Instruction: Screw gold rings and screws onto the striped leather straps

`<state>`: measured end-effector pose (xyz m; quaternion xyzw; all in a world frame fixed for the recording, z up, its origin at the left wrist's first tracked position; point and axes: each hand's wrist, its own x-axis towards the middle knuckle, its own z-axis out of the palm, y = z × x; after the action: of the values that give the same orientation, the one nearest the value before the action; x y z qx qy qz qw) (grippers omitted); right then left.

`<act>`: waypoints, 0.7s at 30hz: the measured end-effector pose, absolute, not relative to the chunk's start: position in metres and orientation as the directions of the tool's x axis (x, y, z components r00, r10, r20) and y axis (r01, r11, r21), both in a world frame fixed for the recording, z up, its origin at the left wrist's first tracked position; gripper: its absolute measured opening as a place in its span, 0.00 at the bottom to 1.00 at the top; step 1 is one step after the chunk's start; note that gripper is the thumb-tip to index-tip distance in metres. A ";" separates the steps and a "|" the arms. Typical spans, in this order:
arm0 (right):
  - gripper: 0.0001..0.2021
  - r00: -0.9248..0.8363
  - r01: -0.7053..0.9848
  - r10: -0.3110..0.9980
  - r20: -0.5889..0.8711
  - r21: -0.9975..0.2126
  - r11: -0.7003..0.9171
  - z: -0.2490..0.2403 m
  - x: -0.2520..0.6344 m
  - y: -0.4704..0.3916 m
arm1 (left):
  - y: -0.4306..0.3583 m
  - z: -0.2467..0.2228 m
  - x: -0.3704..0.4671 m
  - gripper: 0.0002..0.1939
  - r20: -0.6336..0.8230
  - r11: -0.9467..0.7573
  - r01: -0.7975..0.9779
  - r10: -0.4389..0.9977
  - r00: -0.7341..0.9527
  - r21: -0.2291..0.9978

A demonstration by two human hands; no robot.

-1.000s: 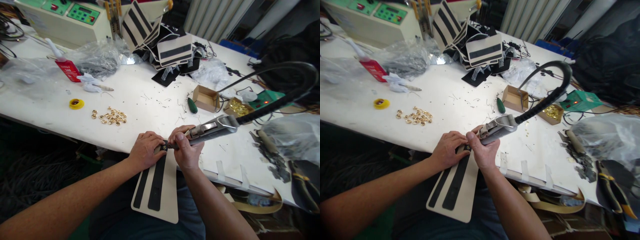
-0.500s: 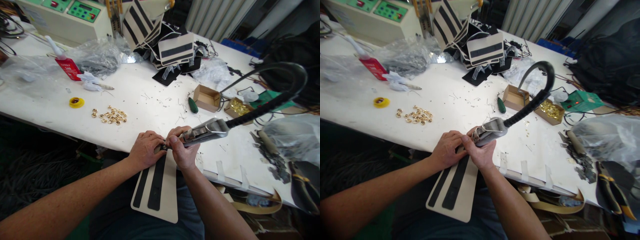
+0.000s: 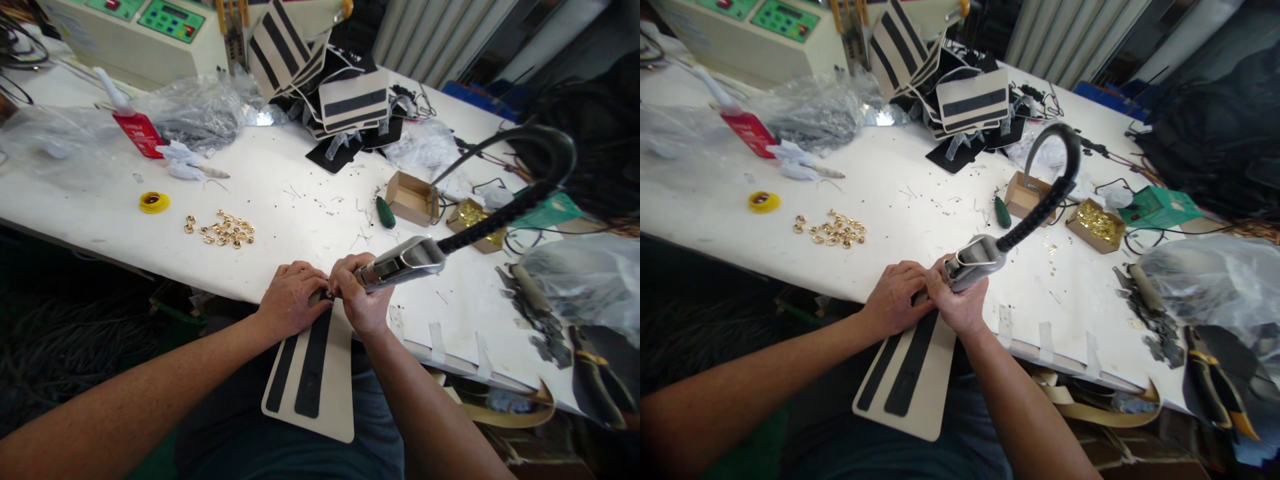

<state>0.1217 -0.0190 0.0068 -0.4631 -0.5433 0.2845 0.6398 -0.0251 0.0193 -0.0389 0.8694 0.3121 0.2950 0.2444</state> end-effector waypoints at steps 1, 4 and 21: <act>0.13 0.248 0.128 0.860 0.446 -0.895 0.427 0.006 0.121 -0.019 | 0.019 -0.039 -0.025 0.10 0.359 -0.685 0.398 0.687 0.632 0.611; 0.12 0.258 0.106 0.843 0.472 -0.881 0.461 0.004 0.121 -0.019 | 0.019 -0.038 -0.025 0.10 0.357 -0.682 0.395 0.688 0.632 0.615; 0.17 0.285 0.066 0.851 0.440 -0.895 0.441 0.004 0.121 -0.015 | 0.018 -0.034 -0.027 0.10 0.348 -0.678 0.394 0.689 0.636 0.621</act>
<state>0.1206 -0.0149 0.0040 -0.4403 -0.5211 0.2930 0.6699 -0.0274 0.0176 -0.0345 0.8683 0.3118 0.2914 0.2528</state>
